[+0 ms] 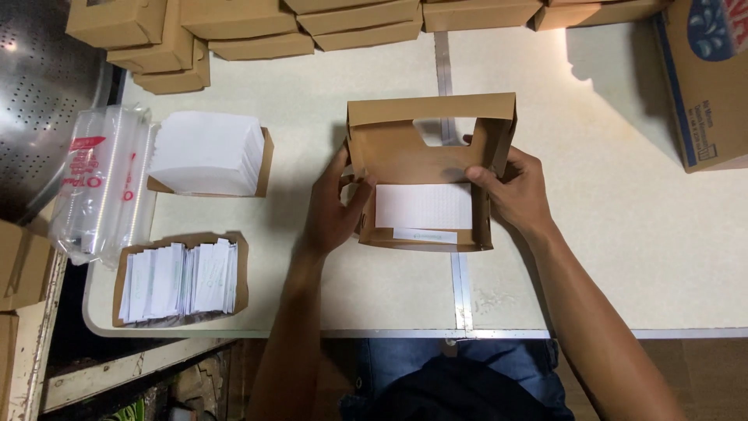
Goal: Assembling a cardboard food box by folding it along pre-scored lines and inserting a paper liner.
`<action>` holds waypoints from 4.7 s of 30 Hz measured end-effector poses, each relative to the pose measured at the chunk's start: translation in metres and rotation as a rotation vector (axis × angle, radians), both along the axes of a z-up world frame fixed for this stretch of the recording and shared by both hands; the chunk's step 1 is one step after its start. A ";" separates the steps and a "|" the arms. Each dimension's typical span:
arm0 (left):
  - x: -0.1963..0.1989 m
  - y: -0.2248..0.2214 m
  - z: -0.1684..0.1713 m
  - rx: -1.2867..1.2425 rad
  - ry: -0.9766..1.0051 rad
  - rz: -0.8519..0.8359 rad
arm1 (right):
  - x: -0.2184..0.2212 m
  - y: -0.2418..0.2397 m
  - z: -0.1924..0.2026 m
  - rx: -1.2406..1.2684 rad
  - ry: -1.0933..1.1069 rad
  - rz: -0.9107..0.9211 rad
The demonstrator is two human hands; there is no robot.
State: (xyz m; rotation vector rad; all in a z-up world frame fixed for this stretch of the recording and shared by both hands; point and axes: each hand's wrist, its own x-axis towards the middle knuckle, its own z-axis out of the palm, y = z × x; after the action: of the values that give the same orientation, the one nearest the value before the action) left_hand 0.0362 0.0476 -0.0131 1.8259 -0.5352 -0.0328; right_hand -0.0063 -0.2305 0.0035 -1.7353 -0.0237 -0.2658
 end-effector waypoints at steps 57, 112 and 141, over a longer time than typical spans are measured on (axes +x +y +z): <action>-0.084 -0.005 0.036 0.274 -0.053 -0.129 | -0.125 -0.031 -0.012 -0.068 0.015 -0.197; -0.072 -0.029 0.038 0.031 0.098 0.003 | -0.101 0.038 0.011 -0.483 -0.515 -0.198; -0.058 -0.001 0.054 0.007 0.051 -0.203 | -0.083 0.086 0.009 -0.617 -0.399 -0.273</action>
State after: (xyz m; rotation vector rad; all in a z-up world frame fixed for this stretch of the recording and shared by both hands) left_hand -0.0216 0.0462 0.0404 1.7672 -0.6832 -0.2182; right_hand -0.0897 -0.1442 0.0130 -2.2689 -0.1757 -0.8770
